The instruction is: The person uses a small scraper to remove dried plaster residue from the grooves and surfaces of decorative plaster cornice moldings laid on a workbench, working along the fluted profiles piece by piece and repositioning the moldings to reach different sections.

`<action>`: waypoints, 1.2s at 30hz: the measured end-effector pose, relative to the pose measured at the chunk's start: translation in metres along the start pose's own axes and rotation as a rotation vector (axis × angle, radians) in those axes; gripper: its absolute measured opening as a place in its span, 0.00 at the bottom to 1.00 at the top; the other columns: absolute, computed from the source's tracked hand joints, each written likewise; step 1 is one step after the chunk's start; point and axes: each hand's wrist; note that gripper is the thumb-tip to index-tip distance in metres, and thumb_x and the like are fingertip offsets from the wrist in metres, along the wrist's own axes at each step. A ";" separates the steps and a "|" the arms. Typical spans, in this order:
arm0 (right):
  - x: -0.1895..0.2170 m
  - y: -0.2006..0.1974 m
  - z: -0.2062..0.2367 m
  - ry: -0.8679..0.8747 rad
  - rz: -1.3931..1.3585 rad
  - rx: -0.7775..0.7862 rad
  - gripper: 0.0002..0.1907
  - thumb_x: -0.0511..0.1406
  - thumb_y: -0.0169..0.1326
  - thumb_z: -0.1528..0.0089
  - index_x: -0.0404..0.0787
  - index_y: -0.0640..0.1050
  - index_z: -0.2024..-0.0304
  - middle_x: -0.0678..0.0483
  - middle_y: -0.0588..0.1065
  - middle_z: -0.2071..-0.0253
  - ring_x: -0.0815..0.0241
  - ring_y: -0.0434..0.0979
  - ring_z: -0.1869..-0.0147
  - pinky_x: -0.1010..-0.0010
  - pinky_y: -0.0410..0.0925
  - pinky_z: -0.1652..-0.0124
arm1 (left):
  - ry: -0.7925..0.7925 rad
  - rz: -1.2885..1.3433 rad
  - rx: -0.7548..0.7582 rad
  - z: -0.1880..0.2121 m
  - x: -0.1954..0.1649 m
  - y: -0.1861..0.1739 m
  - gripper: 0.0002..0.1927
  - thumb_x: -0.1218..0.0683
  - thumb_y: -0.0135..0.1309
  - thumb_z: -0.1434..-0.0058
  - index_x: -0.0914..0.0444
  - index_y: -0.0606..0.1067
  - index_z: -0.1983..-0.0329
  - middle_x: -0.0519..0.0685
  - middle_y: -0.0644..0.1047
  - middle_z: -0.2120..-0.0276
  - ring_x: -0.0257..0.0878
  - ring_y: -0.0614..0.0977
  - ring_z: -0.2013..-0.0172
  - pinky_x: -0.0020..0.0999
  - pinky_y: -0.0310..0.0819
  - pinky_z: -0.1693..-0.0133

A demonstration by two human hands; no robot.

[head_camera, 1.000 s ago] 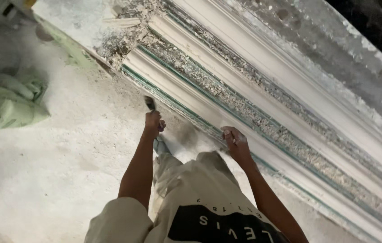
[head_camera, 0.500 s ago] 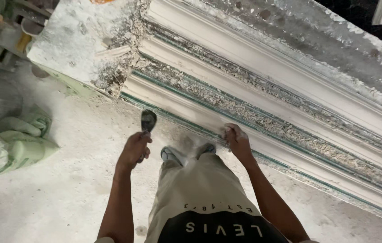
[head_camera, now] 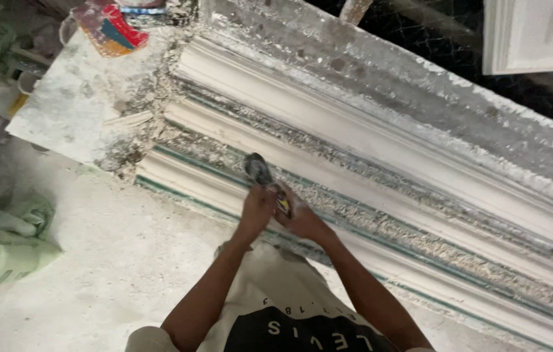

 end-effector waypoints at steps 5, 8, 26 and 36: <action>0.007 -0.031 -0.006 -0.046 0.201 -0.189 0.33 0.44 0.56 0.34 0.42 0.64 0.29 0.37 0.77 0.46 0.36 0.78 0.45 0.56 0.71 0.50 | -0.083 0.125 0.134 -0.017 -0.017 0.024 0.15 0.54 0.48 0.31 0.70 0.74 0.50 0.62 0.80 0.62 0.55 0.85 0.62 0.46 0.78 0.60; 0.010 -0.054 -0.027 0.141 0.276 -0.147 0.30 0.43 0.55 0.35 0.49 0.68 0.31 0.41 0.79 0.50 0.40 0.80 0.49 0.56 0.72 0.50 | -0.048 -0.066 0.213 -0.041 -0.027 0.007 0.19 0.52 0.47 0.29 0.71 0.72 0.43 0.66 0.78 0.54 0.60 0.82 0.54 0.49 0.76 0.53; 0.036 -0.120 -0.343 0.064 0.799 -0.108 0.22 0.44 0.54 0.35 0.56 0.75 0.38 0.46 0.80 0.53 0.41 0.81 0.54 0.49 0.74 0.56 | 0.447 -0.816 -0.075 -0.345 0.001 -0.064 0.22 0.56 0.51 0.38 0.67 0.72 0.41 0.66 0.69 0.39 0.62 0.69 0.38 0.55 0.66 0.43; 0.038 -0.173 -0.345 0.073 0.941 0.071 0.22 0.48 0.54 0.36 0.62 0.76 0.39 0.53 0.82 0.50 0.46 0.83 0.62 0.55 0.76 0.65 | 0.376 -0.862 0.213 -0.367 0.012 -0.028 0.09 0.57 0.51 0.35 0.64 0.77 0.55 0.56 0.78 0.55 0.49 0.76 0.51 0.49 0.70 0.49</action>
Point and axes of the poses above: each hand's wrist, its own z-axis away from the middle knuckle, its own y-axis out of the palm, x = y × z
